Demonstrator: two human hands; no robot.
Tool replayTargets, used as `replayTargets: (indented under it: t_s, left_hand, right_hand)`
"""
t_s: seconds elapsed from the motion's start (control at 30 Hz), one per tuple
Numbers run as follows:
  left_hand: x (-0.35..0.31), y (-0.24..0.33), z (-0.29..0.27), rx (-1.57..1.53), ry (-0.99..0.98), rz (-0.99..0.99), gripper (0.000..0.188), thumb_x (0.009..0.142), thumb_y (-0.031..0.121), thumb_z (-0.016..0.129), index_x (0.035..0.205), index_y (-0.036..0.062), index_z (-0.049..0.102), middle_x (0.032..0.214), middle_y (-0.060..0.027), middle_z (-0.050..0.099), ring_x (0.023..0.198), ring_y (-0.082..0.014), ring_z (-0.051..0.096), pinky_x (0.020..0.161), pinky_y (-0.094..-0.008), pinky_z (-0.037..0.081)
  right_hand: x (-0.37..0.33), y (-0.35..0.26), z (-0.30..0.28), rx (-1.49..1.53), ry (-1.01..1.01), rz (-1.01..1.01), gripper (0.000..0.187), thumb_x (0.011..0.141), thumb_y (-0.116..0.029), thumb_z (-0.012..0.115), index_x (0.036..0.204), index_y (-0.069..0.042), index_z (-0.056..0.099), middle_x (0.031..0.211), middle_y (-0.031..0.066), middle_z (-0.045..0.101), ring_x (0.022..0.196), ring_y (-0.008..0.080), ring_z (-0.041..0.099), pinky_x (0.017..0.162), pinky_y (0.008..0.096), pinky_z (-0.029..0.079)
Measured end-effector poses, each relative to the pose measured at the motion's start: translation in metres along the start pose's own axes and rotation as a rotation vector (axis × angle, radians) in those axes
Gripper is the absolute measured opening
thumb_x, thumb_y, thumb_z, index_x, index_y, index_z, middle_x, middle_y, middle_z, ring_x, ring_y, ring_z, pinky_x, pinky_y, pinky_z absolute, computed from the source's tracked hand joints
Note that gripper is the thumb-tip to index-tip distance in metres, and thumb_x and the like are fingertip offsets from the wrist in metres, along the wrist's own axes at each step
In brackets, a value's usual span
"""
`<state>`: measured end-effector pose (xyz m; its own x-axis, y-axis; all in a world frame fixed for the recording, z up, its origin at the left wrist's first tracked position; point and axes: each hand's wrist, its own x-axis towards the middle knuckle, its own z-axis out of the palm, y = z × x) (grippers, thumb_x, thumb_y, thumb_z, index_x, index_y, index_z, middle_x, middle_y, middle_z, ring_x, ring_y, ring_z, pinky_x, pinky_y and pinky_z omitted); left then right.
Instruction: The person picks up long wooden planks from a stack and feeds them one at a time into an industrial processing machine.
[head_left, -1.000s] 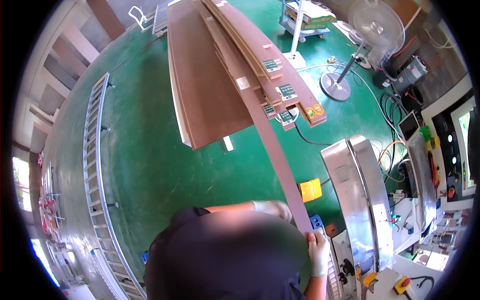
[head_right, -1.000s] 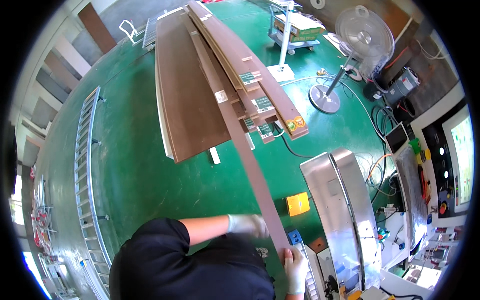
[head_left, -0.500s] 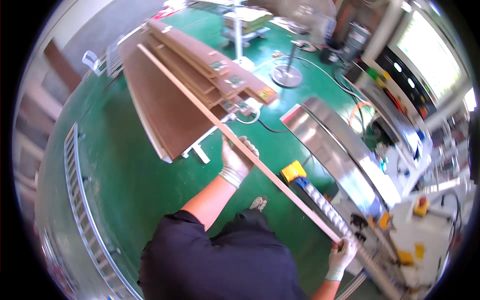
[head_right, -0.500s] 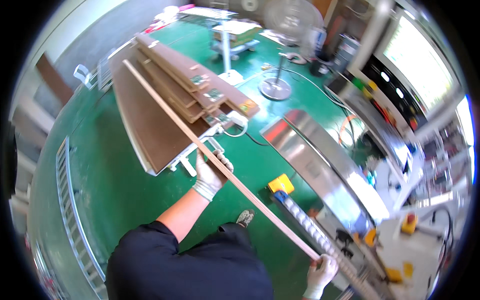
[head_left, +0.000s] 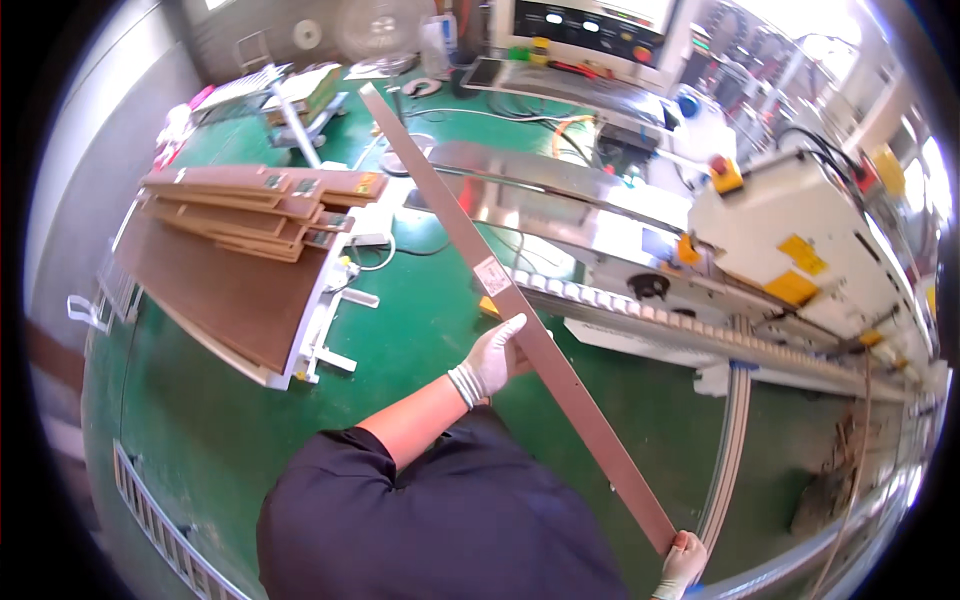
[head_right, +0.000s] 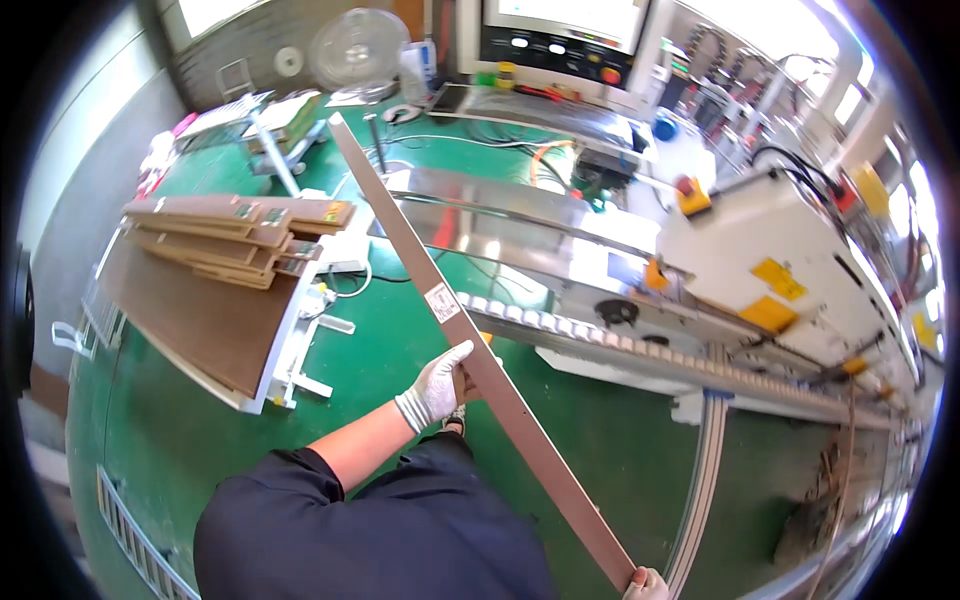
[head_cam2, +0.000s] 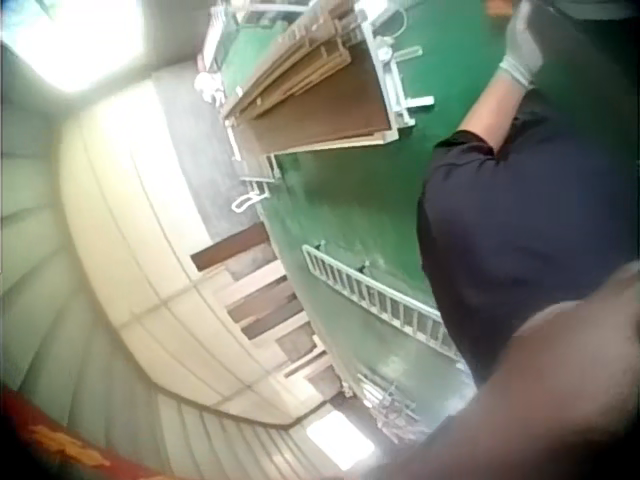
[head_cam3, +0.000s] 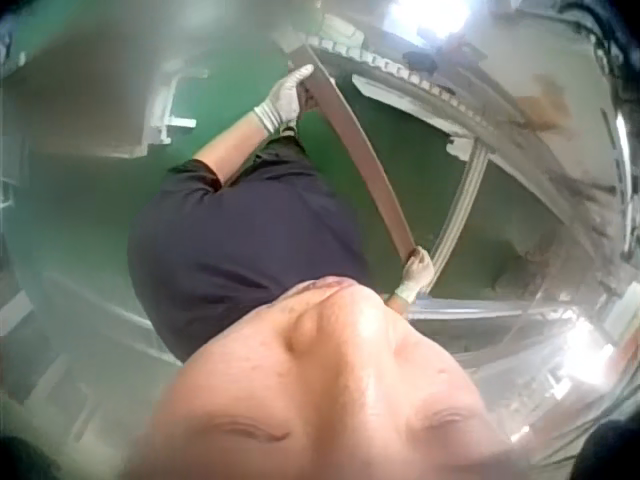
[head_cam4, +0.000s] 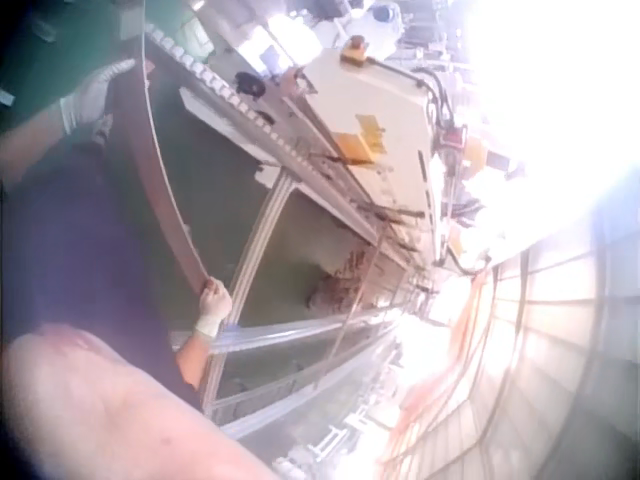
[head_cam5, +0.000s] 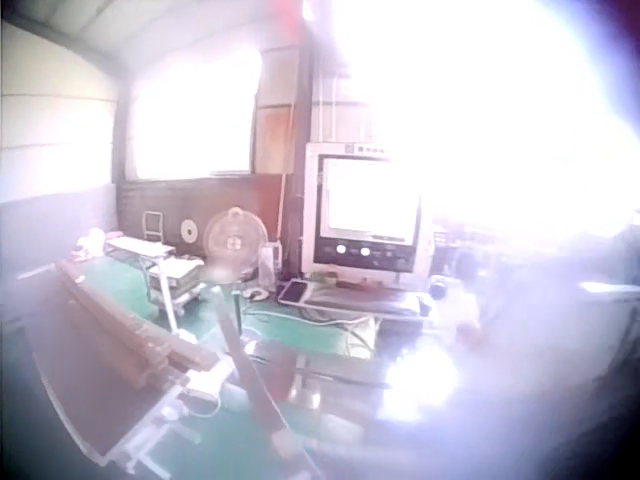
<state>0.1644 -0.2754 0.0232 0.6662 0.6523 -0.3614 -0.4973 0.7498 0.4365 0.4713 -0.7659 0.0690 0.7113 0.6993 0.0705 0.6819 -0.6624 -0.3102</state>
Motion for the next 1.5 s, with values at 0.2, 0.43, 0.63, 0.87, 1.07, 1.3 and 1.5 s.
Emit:
replayTargets:
  t_s: [0.2, 0.43, 0.63, 0.87, 1.07, 1.3, 1.5]
  left_hand:
    - [-0.003, -0.103, 0.011, 0.320, -0.060, -0.481, 0.050, 0.105, 0.045, 0.060, 0.136, 0.0062, 0.061, 0.139, -0.0120, 0.067, 0.129, -0.0316, 0.062, 0.116, -0.0517, 0.042]
    - [-0.011, -0.175, 0.026, 0.260, -0.015, -0.655, 0.063, 0.104, 0.047, 0.061, 0.148, 0.0031, 0.051, 0.152, -0.0199, 0.055, 0.140, -0.0391, 0.051, 0.122, -0.0560, 0.034]
    - [0.079, -0.137, 0.036, 0.461, 0.082, -0.353, 0.049, 0.106, 0.048, 0.059, 0.134, 0.0084, 0.059, 0.128, -0.0124, 0.069, 0.120, -0.0332, 0.066, 0.110, -0.0571, 0.048]
    - [0.044, -0.174, 0.045, 0.645, -0.063, -0.572, 0.052, 0.106, 0.050, 0.060, 0.132, 0.0046, 0.059, 0.128, -0.0140, 0.069, 0.117, -0.0322, 0.069, 0.103, -0.0511, 0.055]
    - [0.061, -0.169, 0.051, 0.617, -0.142, -0.811, 0.056, 0.103, 0.051, 0.064, 0.138, 0.0082, 0.055, 0.136, -0.0127, 0.065, 0.126, -0.0312, 0.064, 0.105, -0.0460, 0.052]
    - [0.176, -0.076, 0.017, 0.970, -0.156, -0.527, 0.020, 0.106, 0.022, 0.060, 0.105, 0.0032, 0.064, 0.098, -0.0030, 0.071, 0.079, -0.0142, 0.064, 0.060, -0.0285, 0.049]
    - [0.288, -0.001, 0.030, 1.310, -0.139, 0.268, 0.024, 0.106, 0.023, 0.056, 0.103, 0.0014, 0.066, 0.098, -0.0145, 0.070, 0.091, -0.0277, 0.066, 0.080, -0.0376, 0.054]
  right_hand:
    - [-0.168, 0.042, -0.032, -0.144, -0.202, 0.443, 0.043, 0.102, -0.044, 0.056, 0.106, -0.009, 0.080, 0.098, 0.0218, 0.076, 0.093, 0.0426, 0.073, 0.084, 0.0507, 0.057]
    - [-0.352, 0.062, -0.025, -0.299, -0.440, 0.747, 0.050, 0.107, -0.041, 0.050, 0.099, 0.000, 0.076, 0.090, 0.0264, 0.073, 0.088, 0.0422, 0.071, 0.083, 0.0486, 0.055]
    - [-0.546, 0.129, 0.024, -0.542, -0.377, 0.634, 0.032, 0.100, -0.025, 0.052, 0.085, -0.009, 0.075, 0.088, 0.0191, 0.075, 0.084, 0.0390, 0.074, 0.074, 0.0511, 0.060]
    - [-0.572, 0.124, 0.040, -0.538, -0.506, 1.129, 0.042, 0.107, -0.034, 0.047, 0.097, -0.008, 0.079, 0.098, 0.0206, 0.077, 0.092, 0.0398, 0.075, 0.084, 0.0520, 0.060]
    - [-0.318, 0.068, 0.054, 0.214, 0.397, 0.979, 0.049, 0.106, -0.042, 0.055, 0.088, 0.002, 0.068, 0.084, 0.0177, 0.071, 0.079, 0.0329, 0.067, 0.076, 0.0411, 0.053]
    - [0.071, -0.166, 0.093, 0.613, -0.146, 0.426, 0.045, 0.098, -0.019, 0.070, 0.139, -0.002, 0.061, 0.123, 0.0187, 0.074, 0.113, 0.0318, 0.072, 0.100, 0.0415, 0.055]
    - [0.164, -0.202, 0.168, 0.663, -0.471, 0.353, 0.044, 0.105, -0.040, 0.059, 0.119, 0.000, 0.069, 0.111, 0.0250, 0.072, 0.102, 0.0450, 0.068, 0.088, 0.0477, 0.055]
